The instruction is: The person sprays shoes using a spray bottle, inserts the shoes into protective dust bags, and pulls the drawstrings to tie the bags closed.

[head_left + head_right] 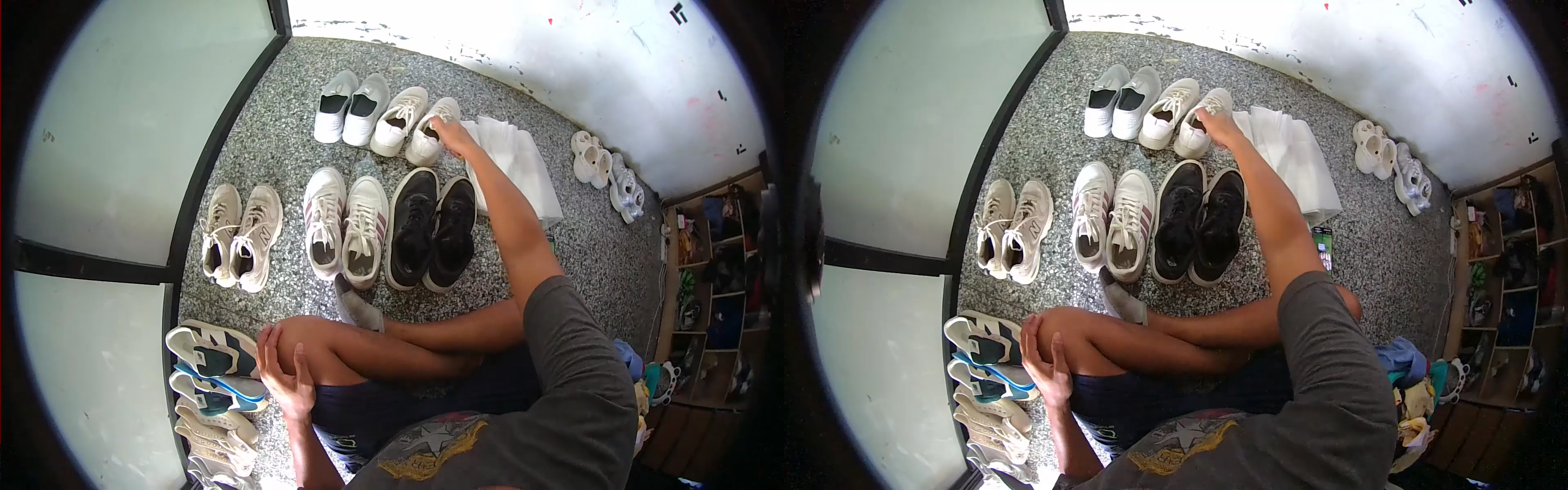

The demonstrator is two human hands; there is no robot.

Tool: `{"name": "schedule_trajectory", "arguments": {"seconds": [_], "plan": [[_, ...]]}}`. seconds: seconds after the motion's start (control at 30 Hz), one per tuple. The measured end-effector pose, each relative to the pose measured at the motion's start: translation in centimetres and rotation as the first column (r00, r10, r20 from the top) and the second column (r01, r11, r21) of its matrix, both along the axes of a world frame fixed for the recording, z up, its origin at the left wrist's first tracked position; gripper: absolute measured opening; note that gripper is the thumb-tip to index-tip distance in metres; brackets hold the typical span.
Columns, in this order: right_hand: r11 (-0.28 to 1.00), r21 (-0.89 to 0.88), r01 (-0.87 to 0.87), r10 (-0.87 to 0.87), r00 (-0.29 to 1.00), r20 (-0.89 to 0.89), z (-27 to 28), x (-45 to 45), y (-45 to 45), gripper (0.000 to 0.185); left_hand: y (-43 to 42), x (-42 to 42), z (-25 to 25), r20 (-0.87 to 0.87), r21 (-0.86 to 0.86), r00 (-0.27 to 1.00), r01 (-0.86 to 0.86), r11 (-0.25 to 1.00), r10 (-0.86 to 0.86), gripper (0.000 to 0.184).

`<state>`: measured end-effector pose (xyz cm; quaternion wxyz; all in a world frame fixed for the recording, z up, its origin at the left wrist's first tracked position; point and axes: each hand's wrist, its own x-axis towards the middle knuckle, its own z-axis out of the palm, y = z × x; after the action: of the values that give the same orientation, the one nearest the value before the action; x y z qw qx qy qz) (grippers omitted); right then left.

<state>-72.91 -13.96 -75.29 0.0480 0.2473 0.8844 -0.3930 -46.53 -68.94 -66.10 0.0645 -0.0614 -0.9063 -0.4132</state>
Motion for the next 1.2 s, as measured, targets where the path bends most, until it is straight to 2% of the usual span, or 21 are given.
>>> {"name": "schedule_trajectory", "arguments": {"seconds": [0.1,0.2,0.27,0.33,0.4,0.43,0.47,0.53,0.57,0.63,0.8,0.83,0.87,0.9,0.93,1.0,1.03,1.07,1.13,1.17,1.2], "plan": [[0.996,0.07,-0.053,0.051,0.998,0.026,2.6,-1.7,-2.6,0.079,0.1,0.0,0.1,0.017,0.032,1.0,-0.001,0.999,0.0,0.042],[0.989,0.122,-0.083,0.082,0.997,0.008,2.5,-3.5,-4.0,0.081,0.3,-0.2,0.3,0.032,0.003,0.999,0.004,1.0,-0.004,0.041],[0.94,0.331,-0.082,0.115,0.99,-0.081,1.2,-4.9,-4.5,0.079,0.0,-0.1,0.2,0.025,0.011,1.0,-0.006,1.0,0.006,0.042],[0.925,0.376,-0.049,0.109,0.984,-0.139,1.6,-5.3,-5.5,0.079,-0.2,0.1,0.1,0.022,0.017,1.0,-0.021,1.0,0.021,0.042],[0.971,0.228,-0.074,0.066,0.997,0.042,2.7,-5.5,-5.6,0.081,-0.4,0.1,0.0,0.023,0.027,0.999,-0.029,0.999,0.028,0.042],[0.985,0.156,-0.074,0.063,0.995,0.077,3.9,-5.0,-6.2,0.079,-0.3,0.0,0.0,0.022,0.032,0.999,-0.026,0.999,0.025,0.042],[0.984,0.162,-0.074,0.062,0.995,0.079,3.0,-5.4,-5.8,0.079,-0.3,0.0,0.1,0.021,0.037,1.0,-0.02,0.999,0.019,0.042],[0.952,0.301,0.049,0.022,0.974,-0.226,-0.4,-7.0,-2.9,0.074,-0.3,-0.1,0.1,0.021,0.042,1.0,-0.02,0.999,0.019,0.042],[0.95,0.309,0.051,0.022,0.973,-0.229,0.4,-6.8,-2.5,0.074,-0.3,-0.1,0.2,0.023,0.038,0.999,-0.023,0.999,0.022,0.041],[0.991,0.118,0.067,-0.063,0.997,-0.042,1.9,-6.0,-1.7,0.079,-0.2,-0.1,0.1,0.016,0.046,1.0,-0.021,0.999,0.021,0.041],[0.975,0.047,0.216,-0.21,0.972,-0.104,1.5,-5.3,0.3,0.079,-0.3,-0.2,0.2,0.0,0.042,1.0,-0.009,0.999,0.009,0.041],[0.975,0.007,0.22,-0.216,0.962,-0.167,0.8,-5.1,0.5,0.067,-0.3,-0.1,0.2,0.006,0.047,1.0,-0.011,0.999,0.01,0.041],[0.975,-0.035,0.221,-0.223,0.947,-0.231,0.3,-5.1,0.8,0.065,-0.4,-0.1,0.2,0.01,0.051,1.0,-0.014,0.999,0.013,0.041],[0.953,-0.252,0.167,-0.205,0.969,-0.135,2.6,-3.7,-1.1,0.064,-0.4,-0.2,0.2,0.008,0.053,1.0,-0.014,0.998,0.013,0.041],[0.953,-0.251,0.168,-0.206,0.969,-0.136,2.9,-3.4,-1.9,0.064,-0.4,-0.1,0.2,0.008,0.062,1.0,-0.013,0.998,0.013,0.04],[0.949,-0.31,0.061,-0.115,0.98,-0.16,2.7,-3.4,-2.2,0.063,-0.3,-0.2,0.2,0.007,0.076,1.0,-0.009,0.997,0.008,0.04],[0.956,-0.289,0.05,-0.121,0.965,-0.233,2.3,-3.3,-2.1,0.063,-0.2,-0.2,0.2,0.008,0.068,1.0,-0.014,0.998,0.013,0.04],[0.956,-0.289,0.055,-0.125,0.965,-0.231,2.1,-3.1,-1.6,0.063,-0.2,-0.1,0.2,0.011,0.058,1.0,-0.019,0.998,0.019,0.04],[0.986,-0.01,0.165,-0.164,0.968,-0.188,2.3,-3.0,-0.6,0.072,-0.5,0.1,-0.1,0.008,0.06,1.0,-0.012,0.998,0.012,0.04],[0.984,0.015,0.18,-0.179,0.982,-0.066,2.8,-2.3,0.5,0.079,-0.6,0.1,-0.2,0.003,0.065,1.0,-0.011,0.998,0.011,0.041],[0.984,0.015,0.178,-0.176,0.982,-0.071,2.0,-2.2,1.8,0.079,-0.6,0.0,-0.1,-0.002,0.067,1.0,-0.013,0.998,0.014,0.041]]}}
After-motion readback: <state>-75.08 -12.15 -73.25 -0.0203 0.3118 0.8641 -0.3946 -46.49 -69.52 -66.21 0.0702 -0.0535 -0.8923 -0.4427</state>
